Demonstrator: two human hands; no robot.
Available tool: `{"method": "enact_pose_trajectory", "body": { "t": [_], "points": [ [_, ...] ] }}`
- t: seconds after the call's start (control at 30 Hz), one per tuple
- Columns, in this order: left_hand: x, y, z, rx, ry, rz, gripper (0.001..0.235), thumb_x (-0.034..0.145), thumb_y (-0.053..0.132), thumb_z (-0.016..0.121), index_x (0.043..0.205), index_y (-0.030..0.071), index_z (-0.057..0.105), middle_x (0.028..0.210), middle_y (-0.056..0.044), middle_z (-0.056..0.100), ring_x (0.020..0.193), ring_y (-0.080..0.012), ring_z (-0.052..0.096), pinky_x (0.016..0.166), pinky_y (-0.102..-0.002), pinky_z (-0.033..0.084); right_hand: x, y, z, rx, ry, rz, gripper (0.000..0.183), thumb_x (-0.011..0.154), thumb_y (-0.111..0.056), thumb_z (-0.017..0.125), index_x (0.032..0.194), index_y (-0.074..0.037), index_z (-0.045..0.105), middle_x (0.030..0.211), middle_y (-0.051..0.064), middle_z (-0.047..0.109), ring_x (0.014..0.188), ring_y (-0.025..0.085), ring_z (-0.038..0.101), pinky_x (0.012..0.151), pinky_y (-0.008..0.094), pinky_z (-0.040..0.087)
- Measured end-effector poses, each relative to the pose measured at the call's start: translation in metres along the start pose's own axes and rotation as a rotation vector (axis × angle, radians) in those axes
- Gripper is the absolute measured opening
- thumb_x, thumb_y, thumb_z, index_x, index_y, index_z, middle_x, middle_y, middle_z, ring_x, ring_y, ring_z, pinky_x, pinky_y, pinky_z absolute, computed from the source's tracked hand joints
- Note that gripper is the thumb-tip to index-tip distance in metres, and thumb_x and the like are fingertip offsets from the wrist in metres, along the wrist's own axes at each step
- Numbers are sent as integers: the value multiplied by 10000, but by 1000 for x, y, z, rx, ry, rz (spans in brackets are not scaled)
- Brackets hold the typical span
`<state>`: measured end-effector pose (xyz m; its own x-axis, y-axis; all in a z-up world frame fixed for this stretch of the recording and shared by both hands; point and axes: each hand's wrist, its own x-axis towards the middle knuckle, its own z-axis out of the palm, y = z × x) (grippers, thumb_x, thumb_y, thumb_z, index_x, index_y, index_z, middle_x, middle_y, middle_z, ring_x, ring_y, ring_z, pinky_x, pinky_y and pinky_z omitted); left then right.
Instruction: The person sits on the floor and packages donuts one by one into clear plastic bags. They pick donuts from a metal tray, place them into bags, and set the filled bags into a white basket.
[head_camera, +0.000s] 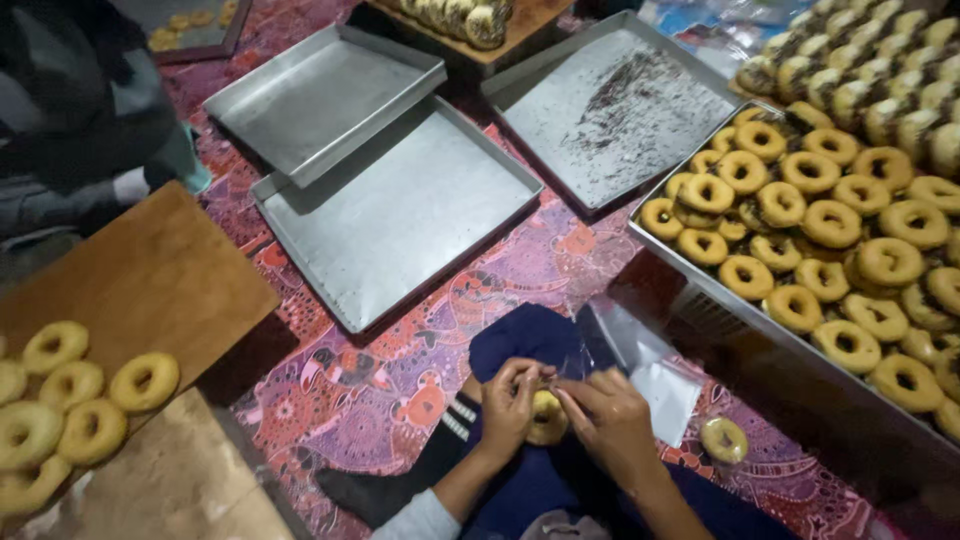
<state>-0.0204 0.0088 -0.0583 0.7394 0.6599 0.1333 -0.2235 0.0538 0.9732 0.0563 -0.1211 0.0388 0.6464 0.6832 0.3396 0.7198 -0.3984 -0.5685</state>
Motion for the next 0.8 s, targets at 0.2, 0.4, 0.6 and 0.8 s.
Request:
{"method": "enact_pose_trajectory", "body": {
  "t": [0.2,0.4,0.6,0.8],
  "points": [
    [-3,1,2,143,-48,39,223,994,36,552,1093,-46,734,1012,-88,791,920,-123,729,830,-266,585,5,6,0,92,38,-335,515,643,4,714,1153,-68,738,1109,113,745,989,321,697,860,386,564],
    [-6,11,7,217,-132,-21,190,1030,72,588,1061,-59,722,827,-114,737,765,-97,628,652,-292,531,2,13,-4,77,-39,-322,564,728,60,682,1282,-41,663,1126,146,732,1023,331,718,873,396,570],
    [-15,20,14,321,-182,13,179,943,71,633,1041,-47,726,818,-135,757,745,-118,710,656,-293,556,-1,19,-11,44,-39,-264,510,795,-20,727,1298,-50,650,905,133,691,849,317,690,748,425,556],
    [-18,21,22,201,-134,-7,170,986,81,632,1055,-16,753,957,-147,794,873,-142,758,773,-281,598,-12,19,-17,-37,177,-183,479,834,-3,744,1298,-93,664,885,126,683,805,298,662,753,413,538]
  ]
}}
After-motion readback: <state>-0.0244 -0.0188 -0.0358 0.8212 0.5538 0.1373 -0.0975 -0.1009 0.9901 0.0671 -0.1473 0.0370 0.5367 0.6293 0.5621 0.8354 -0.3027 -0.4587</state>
